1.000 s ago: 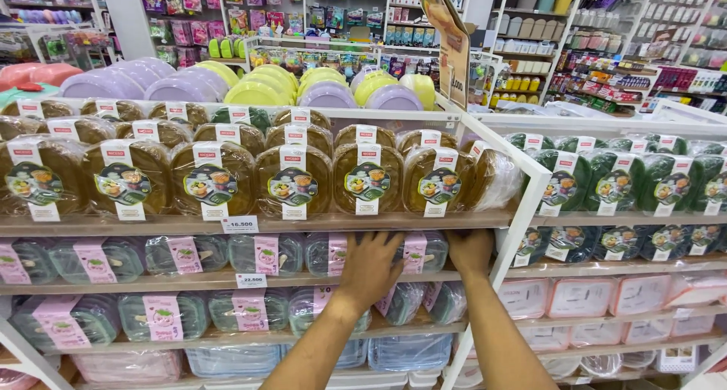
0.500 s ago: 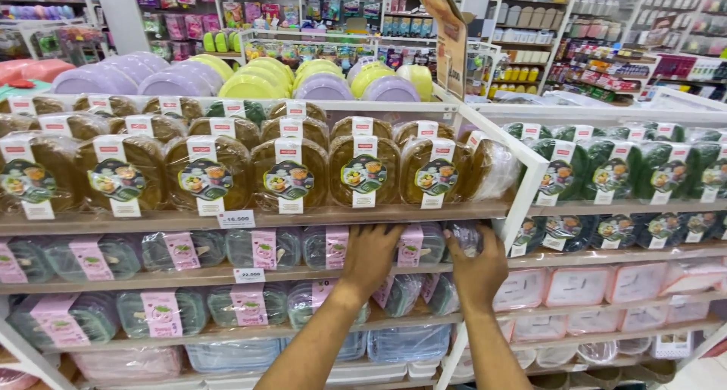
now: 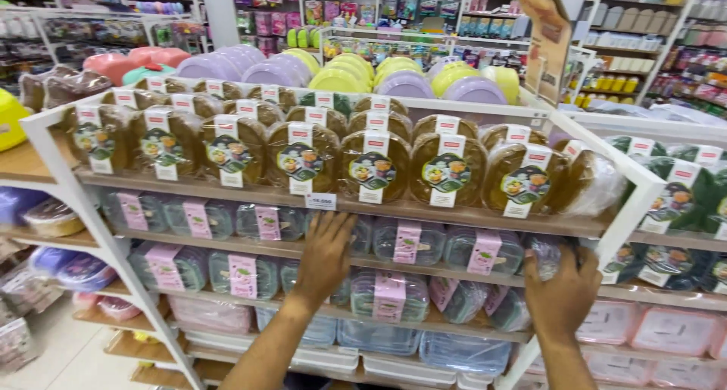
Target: Organizing and aligning plastic food containers and lunch boxes on retail store shelves to ensure they are front-facing and tidy.
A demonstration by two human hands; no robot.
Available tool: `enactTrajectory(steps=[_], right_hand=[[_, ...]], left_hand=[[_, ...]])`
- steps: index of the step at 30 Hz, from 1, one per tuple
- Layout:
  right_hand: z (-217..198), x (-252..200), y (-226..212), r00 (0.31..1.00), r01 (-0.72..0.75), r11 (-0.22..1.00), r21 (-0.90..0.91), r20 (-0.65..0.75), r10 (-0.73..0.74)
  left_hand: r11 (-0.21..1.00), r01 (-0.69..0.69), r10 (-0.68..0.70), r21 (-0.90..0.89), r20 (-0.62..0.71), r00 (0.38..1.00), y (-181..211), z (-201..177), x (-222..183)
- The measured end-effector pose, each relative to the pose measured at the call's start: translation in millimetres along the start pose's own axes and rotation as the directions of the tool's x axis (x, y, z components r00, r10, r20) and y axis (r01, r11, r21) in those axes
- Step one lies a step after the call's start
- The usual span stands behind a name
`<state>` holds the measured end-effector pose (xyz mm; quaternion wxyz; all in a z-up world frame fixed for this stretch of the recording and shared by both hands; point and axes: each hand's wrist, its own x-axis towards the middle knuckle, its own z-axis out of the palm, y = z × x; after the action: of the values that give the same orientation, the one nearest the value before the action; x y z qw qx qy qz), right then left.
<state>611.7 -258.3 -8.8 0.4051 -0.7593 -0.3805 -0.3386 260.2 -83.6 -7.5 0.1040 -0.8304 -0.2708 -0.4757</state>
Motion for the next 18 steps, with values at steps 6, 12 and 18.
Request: enactTrajectory(steps=[6,12,18], right_hand=[[1.4,4.7,9.3,0.993,0.111,0.994,0.004,0.042,-0.111],[6.8,0.3,14.7,0.990,0.127,0.992,-0.010,0.062,-0.126],[2.8,1.2,9.0,0.993,0.075,0.996,-0.043,0.091,-0.070]], left_hand=[[0.955,0.157,-0.200,0.251,0.158,0.967,-107.2,-49.8,-17.9],[0.988,0.150,-0.147,-0.036,0.061,0.987,-156.0,-55.7,-9.9],[0.965,0.130,-0.137,-0.229,-0.013,0.991,-154.4,-61.1,-8.1]])
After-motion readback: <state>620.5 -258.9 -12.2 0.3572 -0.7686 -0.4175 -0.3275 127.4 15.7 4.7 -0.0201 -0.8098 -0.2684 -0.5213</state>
